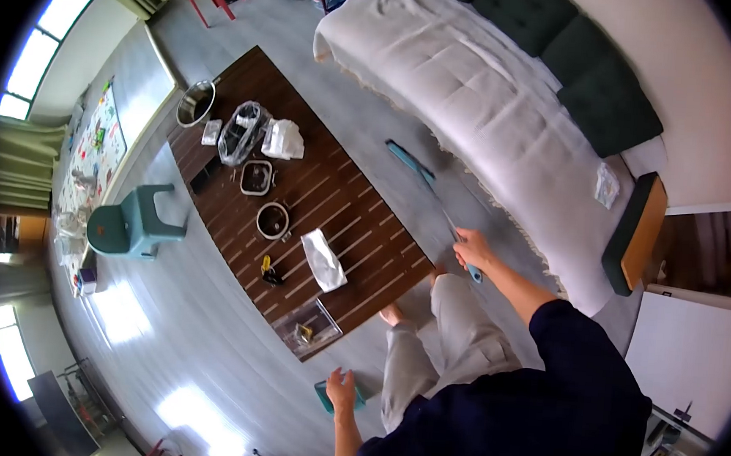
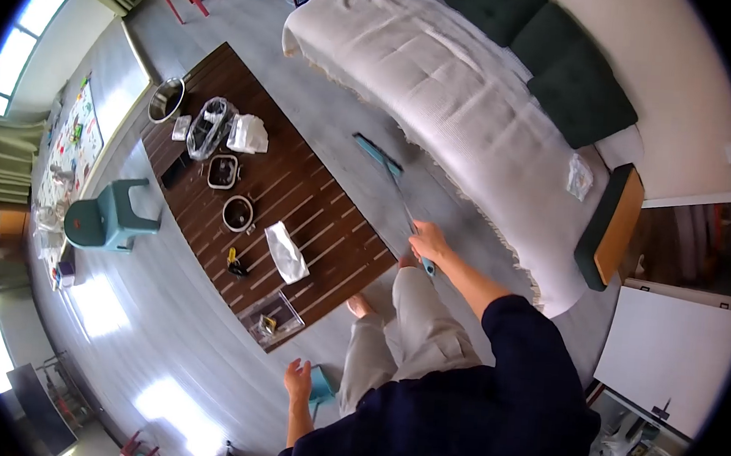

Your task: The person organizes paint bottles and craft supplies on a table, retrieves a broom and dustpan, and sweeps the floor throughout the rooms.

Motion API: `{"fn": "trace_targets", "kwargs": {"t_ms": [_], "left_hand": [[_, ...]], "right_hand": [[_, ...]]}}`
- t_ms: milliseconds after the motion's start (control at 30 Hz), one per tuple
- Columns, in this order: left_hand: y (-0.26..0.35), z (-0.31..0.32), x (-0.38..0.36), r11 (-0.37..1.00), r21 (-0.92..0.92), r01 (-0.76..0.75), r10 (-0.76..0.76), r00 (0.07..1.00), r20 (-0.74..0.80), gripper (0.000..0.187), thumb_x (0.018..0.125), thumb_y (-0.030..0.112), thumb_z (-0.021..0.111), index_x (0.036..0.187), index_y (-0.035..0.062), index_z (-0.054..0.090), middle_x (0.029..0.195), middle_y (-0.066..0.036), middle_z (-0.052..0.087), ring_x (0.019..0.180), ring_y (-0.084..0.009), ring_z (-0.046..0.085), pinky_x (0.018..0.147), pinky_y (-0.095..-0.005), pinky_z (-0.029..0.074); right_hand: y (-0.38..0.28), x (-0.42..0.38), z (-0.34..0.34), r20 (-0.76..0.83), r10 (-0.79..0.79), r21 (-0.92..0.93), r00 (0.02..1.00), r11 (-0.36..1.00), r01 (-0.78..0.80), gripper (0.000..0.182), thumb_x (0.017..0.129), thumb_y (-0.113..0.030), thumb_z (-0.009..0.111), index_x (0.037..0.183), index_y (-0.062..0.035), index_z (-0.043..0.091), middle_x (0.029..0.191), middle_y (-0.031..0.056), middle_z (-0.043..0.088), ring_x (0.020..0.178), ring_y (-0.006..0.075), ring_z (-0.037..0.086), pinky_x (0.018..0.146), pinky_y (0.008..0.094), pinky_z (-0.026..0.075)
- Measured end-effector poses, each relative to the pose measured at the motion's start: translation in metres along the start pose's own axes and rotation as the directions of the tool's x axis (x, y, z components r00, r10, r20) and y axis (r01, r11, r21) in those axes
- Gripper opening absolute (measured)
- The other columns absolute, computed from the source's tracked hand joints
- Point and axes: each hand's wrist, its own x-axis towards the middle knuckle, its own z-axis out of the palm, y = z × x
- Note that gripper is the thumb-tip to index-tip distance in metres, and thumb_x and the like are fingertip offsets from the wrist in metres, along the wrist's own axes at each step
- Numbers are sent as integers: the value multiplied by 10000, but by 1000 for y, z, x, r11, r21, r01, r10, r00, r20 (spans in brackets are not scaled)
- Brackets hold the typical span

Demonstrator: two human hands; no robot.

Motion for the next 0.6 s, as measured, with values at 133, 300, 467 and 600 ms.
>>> {"fn": "trace_targets", "kwargs": {"t_ms": [133, 300, 467, 600], "left_hand": [[69, -2, 40, 996, -66, 67, -60, 993, 100, 350, 812, 256, 672, 1047, 1, 625, 931, -134, 674, 861, -245, 641, 778, -330, 496], [77, 37, 46, 832, -348, 432, -396, 902, 172, 330, 841, 222, 660, 1063, -20, 624, 963, -122, 679, 862, -181, 645, 773, -290, 500], [160, 64, 33, 621, -306, 721, -629, 692, 353, 363, 826, 207, 679, 1102, -19, 612, 885, -80, 661, 709, -117, 592, 634, -247, 493], [233, 74, 52, 582, -327, 745, -636, 667, 387, 334, 844, 201, 657, 1103, -6, 617, 901, -78, 658, 751, -123, 594, 677, -246, 490]], "right_hand": [[-38, 157, 18, 4, -304, -194, 953, 934, 299, 541, 799, -28, 522, 1334, -30, 447, 584, 68, 554, 428, 140, 519, 404, 295, 442], [-167, 322, 56, 11, -337, -283, 942, 902, 326, 504, 781, -95, 545, 1280, -48, 498, 883, 196, 623, 767, 298, 614, 695, 381, 493], [-250, 490, 106, -12, -475, -452, 880, 788, 419, 506, 813, -61, 486, 1316, -33, 437, 798, 218, 646, 566, 296, 634, 616, 392, 534], [-281, 549, 142, 72, -506, -663, 859, 619, 420, 527, 818, -67, 501, 1327, -5, 379, 899, 201, 646, 761, 325, 650, 686, 421, 529]]}}
